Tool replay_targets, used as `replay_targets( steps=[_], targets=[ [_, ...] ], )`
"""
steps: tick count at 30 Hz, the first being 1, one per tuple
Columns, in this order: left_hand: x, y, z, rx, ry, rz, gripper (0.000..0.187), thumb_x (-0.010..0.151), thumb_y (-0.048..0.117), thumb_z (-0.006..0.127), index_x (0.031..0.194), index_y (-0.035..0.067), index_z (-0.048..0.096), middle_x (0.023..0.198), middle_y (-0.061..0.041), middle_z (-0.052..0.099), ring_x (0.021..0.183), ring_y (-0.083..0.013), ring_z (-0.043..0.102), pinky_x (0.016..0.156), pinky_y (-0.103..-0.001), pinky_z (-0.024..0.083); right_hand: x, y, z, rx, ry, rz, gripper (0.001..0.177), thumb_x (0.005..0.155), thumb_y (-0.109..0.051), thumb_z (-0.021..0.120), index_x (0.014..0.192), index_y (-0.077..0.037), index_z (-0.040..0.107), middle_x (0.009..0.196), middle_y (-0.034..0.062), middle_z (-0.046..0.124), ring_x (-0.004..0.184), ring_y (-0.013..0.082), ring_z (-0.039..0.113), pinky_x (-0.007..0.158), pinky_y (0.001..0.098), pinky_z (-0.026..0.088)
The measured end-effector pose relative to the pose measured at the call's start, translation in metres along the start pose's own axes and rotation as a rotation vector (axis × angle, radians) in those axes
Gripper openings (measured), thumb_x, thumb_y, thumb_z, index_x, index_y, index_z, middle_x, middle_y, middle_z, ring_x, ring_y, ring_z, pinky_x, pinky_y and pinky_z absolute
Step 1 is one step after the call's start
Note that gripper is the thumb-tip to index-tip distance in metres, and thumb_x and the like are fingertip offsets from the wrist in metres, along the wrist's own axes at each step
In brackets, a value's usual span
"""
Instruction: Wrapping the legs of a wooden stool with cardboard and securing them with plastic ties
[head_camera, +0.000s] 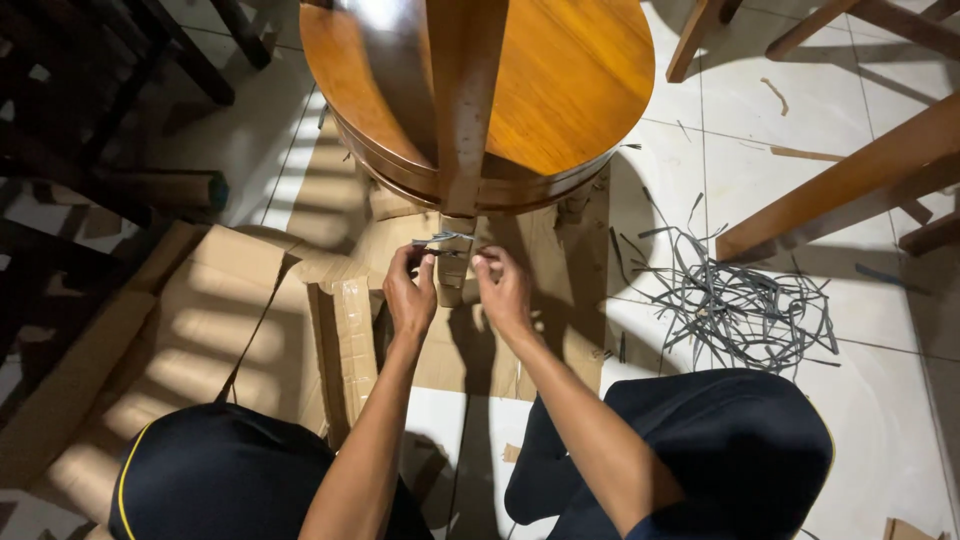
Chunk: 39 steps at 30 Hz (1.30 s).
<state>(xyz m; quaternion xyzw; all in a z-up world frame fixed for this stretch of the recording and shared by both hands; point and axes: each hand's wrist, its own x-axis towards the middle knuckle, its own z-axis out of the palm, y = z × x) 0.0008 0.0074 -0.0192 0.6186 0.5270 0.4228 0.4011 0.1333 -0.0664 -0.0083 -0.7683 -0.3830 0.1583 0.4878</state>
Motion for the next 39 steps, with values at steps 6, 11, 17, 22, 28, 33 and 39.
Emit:
replay_targets(
  steps=[6,11,17,22,28,33,39],
  targets=[
    [-0.002,-0.012,0.002,-0.038,-0.041,0.002,0.024,0.095,0.014,0.071,0.118,0.008,0.067,0.111,-0.017,0.072,0.100,-0.0358,0.073,0.082,-0.043,0.061,-0.007,-0.004,0.015,0.119,-0.067,-0.060,0.011,0.093,-0.017,0.070,0.101,-0.012,0.075,0.092,0.0097,0.078,0.076,0.0244,0.073,0.069,0.0348,0.058],
    [0.002,-0.018,0.002,-0.036,-0.070,0.028,0.023,0.095,0.009,0.069,0.118,0.008,0.069,0.115,-0.015,0.070,0.099,-0.0360,0.073,0.078,-0.041,0.061,0.005,0.010,0.036,0.422,-0.143,0.271,0.021,0.093,-0.021,0.068,0.101,-0.004,0.075,0.090,0.0140,0.078,0.057,0.0104,0.062,0.049,0.0217,0.046],
    [0.000,-0.012,-0.002,-0.014,-0.052,0.043,0.018,0.095,0.010,0.068,0.109,0.016,0.076,0.106,-0.008,0.072,0.097,-0.0325,0.074,0.076,-0.038,0.060,0.010,-0.006,0.037,0.504,-0.191,0.541,0.031,0.091,-0.031,0.073,0.103,-0.002,0.073,0.090,0.0106,0.078,0.055,0.0041,0.057,0.037,0.0120,0.035],
    [-0.001,-0.008,-0.006,0.039,-0.003,0.012,0.011,0.091,0.014,0.074,0.098,0.021,0.080,0.093,-0.004,0.072,0.091,-0.0278,0.074,0.077,-0.037,0.060,0.006,-0.006,0.042,0.602,-0.116,0.579,0.023,0.087,-0.023,0.075,0.098,-0.004,0.070,0.082,0.0069,0.075,0.054,0.0019,0.050,0.038,0.0110,0.033],
    [-0.004,0.005,0.000,0.048,-0.001,0.013,0.005,0.090,0.017,0.076,0.094,0.016,0.076,0.087,-0.008,0.069,0.088,-0.0304,0.072,0.081,-0.039,0.057,0.011,0.009,0.034,0.544,-0.015,0.502,0.018,0.088,-0.024,0.072,0.092,-0.007,0.070,0.076,0.0030,0.071,0.059,0.0026,0.050,0.046,0.0145,0.034],
    [0.001,0.014,0.003,0.078,0.025,0.068,0.003,0.093,0.016,0.072,0.093,0.012,0.072,0.085,-0.011,0.065,0.088,-0.0339,0.070,0.082,-0.042,0.055,0.018,0.012,0.032,0.504,-0.012,0.476,0.018,0.087,-0.029,0.072,0.085,-0.011,0.070,0.072,-0.0019,0.064,0.062,0.0038,0.047,0.053,0.0166,0.032],
    [0.010,-0.004,0.008,0.096,0.008,0.070,0.007,0.093,0.017,0.074,0.093,0.011,0.070,0.087,-0.012,0.065,0.089,-0.0360,0.069,0.082,-0.043,0.056,0.017,0.013,0.028,0.488,-0.021,0.480,0.018,0.090,-0.026,0.068,0.085,-0.010,0.073,0.067,-0.0021,0.061,0.058,0.0049,0.048,0.049,0.0167,0.034]
  ],
)
